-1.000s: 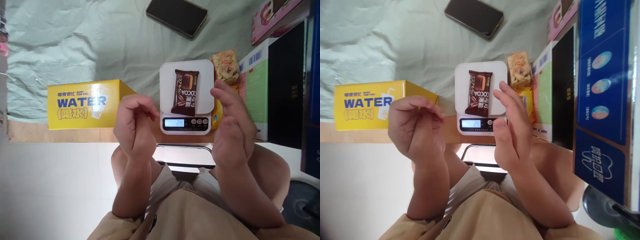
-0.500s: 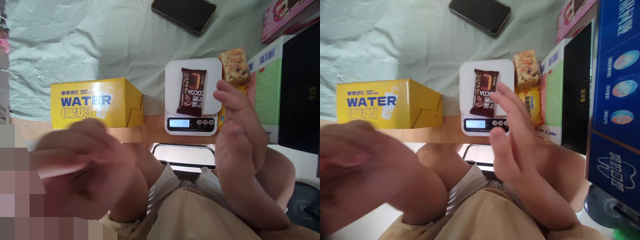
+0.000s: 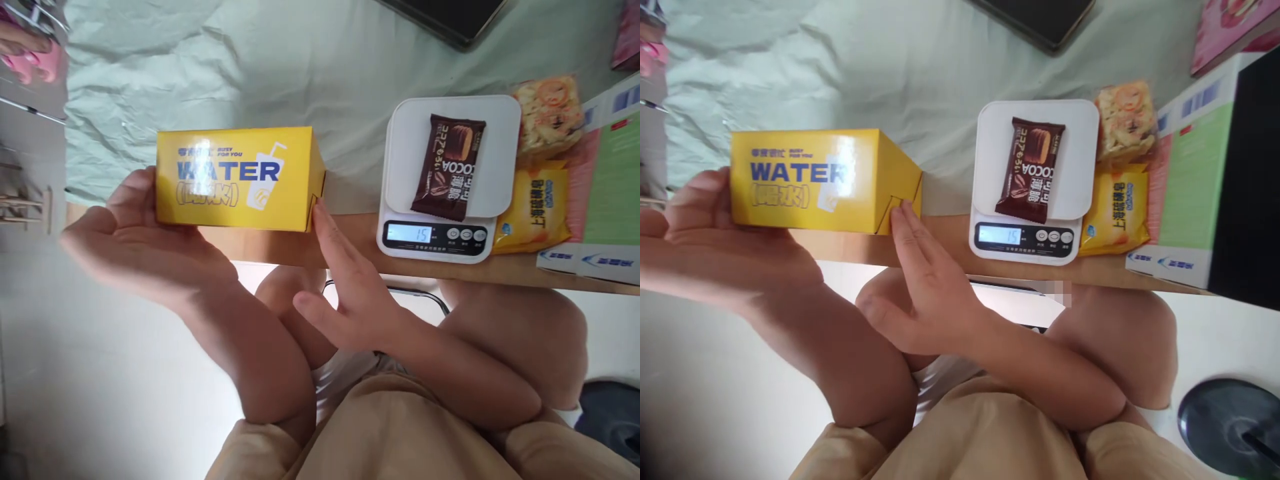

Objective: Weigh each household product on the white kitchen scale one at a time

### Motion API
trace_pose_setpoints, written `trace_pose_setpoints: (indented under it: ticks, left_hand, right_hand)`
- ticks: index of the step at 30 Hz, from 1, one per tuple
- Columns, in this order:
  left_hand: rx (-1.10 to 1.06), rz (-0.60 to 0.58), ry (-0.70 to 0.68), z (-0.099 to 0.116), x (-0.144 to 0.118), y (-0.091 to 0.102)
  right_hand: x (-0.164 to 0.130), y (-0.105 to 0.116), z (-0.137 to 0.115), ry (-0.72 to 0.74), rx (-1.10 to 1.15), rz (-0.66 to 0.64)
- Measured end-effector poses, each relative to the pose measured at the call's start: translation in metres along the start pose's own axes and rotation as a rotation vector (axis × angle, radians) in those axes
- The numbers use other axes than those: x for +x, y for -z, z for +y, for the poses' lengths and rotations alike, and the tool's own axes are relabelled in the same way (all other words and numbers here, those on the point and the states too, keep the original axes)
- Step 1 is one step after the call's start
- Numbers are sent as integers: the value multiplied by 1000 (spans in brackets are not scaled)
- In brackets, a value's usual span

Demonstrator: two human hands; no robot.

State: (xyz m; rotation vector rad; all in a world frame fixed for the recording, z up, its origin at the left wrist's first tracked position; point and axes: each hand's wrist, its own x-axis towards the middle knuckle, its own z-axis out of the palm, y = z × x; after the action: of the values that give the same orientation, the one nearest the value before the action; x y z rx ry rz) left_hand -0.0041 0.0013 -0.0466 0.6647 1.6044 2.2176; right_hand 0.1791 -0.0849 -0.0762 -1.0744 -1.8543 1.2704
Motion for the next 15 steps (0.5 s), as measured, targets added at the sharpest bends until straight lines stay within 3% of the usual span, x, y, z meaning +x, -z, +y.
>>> trace_pose_setpoints:
  ticks: [6,9,13,15]
  left_hand:
    - [81,108,-57,15,6,14]
    - [113,73,-34,15,6,17]
    - [52,119,-105,16,0,21]
    - [198,-3,-65,21,3,34]
  right_hand:
    - [-12,-24,-11,55,26,-123]
    - [-16,-21,-12,53,25,-143]
    - [-17,-12,-12,56,12,-116]
    - [-16,-11,-11,55,11,-111]
